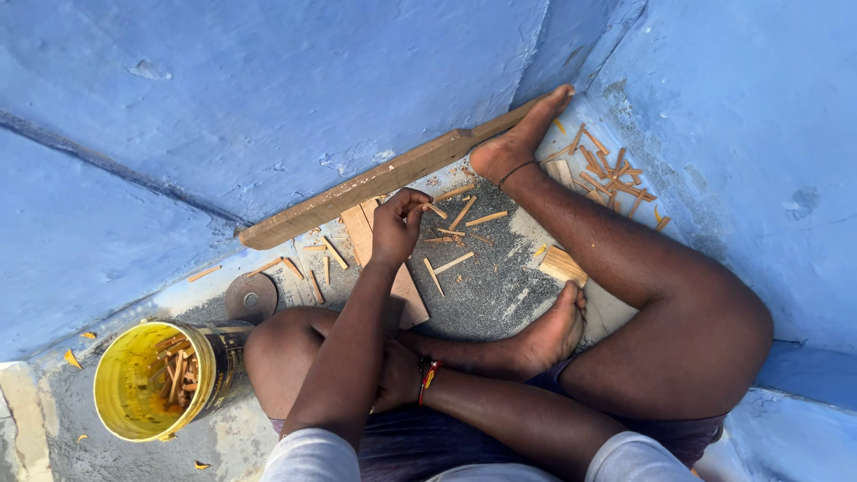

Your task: The person sits on the floor and uses a knife to carve a piece of wood held between their legs. They repeatedly shave off thin strips of wood and occasionally inspect the carved surface.

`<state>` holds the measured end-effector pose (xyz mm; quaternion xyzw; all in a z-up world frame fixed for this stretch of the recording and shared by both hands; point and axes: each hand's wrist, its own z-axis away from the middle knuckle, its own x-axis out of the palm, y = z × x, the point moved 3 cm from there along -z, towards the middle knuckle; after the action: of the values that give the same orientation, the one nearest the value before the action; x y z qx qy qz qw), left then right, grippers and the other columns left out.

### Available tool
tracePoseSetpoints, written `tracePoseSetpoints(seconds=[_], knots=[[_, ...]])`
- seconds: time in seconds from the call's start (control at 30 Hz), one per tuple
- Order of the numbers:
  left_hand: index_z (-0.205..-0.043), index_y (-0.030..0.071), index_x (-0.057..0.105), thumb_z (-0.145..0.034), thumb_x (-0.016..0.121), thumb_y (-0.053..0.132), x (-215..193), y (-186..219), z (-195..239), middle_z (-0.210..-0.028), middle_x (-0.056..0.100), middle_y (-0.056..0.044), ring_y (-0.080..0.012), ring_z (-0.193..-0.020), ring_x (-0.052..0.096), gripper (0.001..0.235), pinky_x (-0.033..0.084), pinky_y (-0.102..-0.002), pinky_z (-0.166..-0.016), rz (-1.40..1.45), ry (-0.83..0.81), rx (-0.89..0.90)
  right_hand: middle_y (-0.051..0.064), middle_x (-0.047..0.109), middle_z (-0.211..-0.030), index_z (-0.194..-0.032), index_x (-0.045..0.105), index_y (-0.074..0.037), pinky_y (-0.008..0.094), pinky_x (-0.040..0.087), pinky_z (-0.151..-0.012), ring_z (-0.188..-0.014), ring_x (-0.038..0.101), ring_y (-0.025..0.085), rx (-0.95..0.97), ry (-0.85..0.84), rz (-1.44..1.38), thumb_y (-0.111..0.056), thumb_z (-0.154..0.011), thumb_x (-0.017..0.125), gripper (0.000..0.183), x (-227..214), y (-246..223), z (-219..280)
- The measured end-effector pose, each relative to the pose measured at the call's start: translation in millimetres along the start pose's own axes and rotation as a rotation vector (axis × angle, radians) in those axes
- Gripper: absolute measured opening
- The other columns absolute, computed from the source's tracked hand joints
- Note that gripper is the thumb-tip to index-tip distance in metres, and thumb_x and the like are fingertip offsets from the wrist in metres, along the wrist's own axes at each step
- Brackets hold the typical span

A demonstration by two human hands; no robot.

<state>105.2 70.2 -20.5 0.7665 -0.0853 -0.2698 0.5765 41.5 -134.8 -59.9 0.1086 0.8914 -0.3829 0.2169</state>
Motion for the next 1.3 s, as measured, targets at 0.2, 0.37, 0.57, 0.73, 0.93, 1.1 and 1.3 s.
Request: tracePoseSetpoints(seconds=[0.2, 0.37, 0.57, 0.73, 0.93, 1.1, 1.3], knots=[[-0.102, 0.005, 0.069, -0.096, 0.064, 0.0, -1, -11, 3, -0.098, 0.078, -0.008, -0.0145, -0.095, 0.077, 0.009, 0.06, -0.028, -0.086, 0.008, -0.035, -0.031, 0.011, 0.073, -0.112, -0.109, 0.071, -0.009, 0.053, 0.051, -0.11, -0.115, 0.068, 0.035, 0.015, 0.01, -0.002, -0.035, -0.081, 0.077, 0.039, -4, -2, -1], [-0.102, 0.013, 0.073, -0.092, 0.066, 0.007, 2, -33, 18, -0.098, 0.076, -0.01, -0.0296, -0.088, 0.074, 0.014, 0.057, -0.04, -0.081, -0.413, -0.151, -0.112, 0.011, 0.072, -0.11, -0.11, 0.069, -0.009, 0.051, 0.052, -0.105, -0.112, 0.068, 0.033, -0.009, -0.011, 0.029, -0.033, -0.081, 0.078, 0.038, -3, -1, -2], [-0.101, 0.015, 0.075, -0.089, 0.065, 0.009, 20, -42, 16, -0.111, 0.072, -0.008, -0.0332, -0.106, 0.067, 0.017, 0.054, -0.043, -0.094, -0.614, -0.154, -0.029, 0.011, 0.069, -0.107, -0.116, 0.065, -0.008, 0.047, 0.053, -0.096, -0.106, 0.066, 0.029, 0.039, -0.042, -0.04, -0.031, -0.082, 0.078, 0.043, 1, -1, -8], [-0.117, 0.013, 0.071, -0.085, 0.067, 0.009, 36, -30, -1, -0.122, 0.067, -0.011, -0.0353, -0.116, 0.06, 0.033, 0.049, -0.045, -0.101, -0.711, -0.078, 0.002, 0.01, 0.066, -0.105, -0.121, 0.062, -0.007, 0.043, 0.054, -0.089, -0.101, 0.066, 0.025, 0.123, -0.106, -0.151, -0.03, -0.083, 0.079, 0.048, 3, -4, -16], [-0.126, 0.013, 0.068, -0.087, 0.066, 0.012, 59, -37, -26, -0.125, 0.065, -0.013, -0.0352, -0.118, 0.06, 0.039, 0.049, -0.046, -0.099, -0.752, -0.12, -0.11, 0.01, 0.064, -0.102, -0.128, 0.057, -0.006, 0.038, 0.054, -0.081, -0.095, 0.064, 0.02, 0.438, -0.264, -0.465, -0.029, -0.084, 0.08, 0.054, -17, -7, -37], [-0.118, 0.019, 0.074, -0.091, 0.067, 0.018, 77, -34, -31, -0.12, 0.068, -0.01, -0.0318, -0.117, 0.062, 0.028, 0.05, -0.045, -0.101, -0.838, -0.158, -0.28, 0.009, 0.068, -0.103, -0.125, 0.061, -0.005, 0.038, 0.057, -0.083, -0.095, 0.066, 0.019, 0.437, -0.802, -0.706, -0.032, -0.083, 0.08, 0.054, -12, 1, -50], [-0.099, 0.018, 0.074, -0.086, 0.069, 0.016, 78, -28, -18, -0.114, 0.069, -0.006, -0.0288, -0.116, 0.061, 0.014, 0.048, -0.045, -0.098, -0.839, -0.085, -0.34, 0.01, 0.068, -0.107, -0.124, 0.063, -0.007, 0.04, 0.055, -0.088, -0.101, 0.067, 0.021, 0.573, -0.662, -0.675, -0.031, -0.083, 0.079, 0.05, 0, 8, -26]])
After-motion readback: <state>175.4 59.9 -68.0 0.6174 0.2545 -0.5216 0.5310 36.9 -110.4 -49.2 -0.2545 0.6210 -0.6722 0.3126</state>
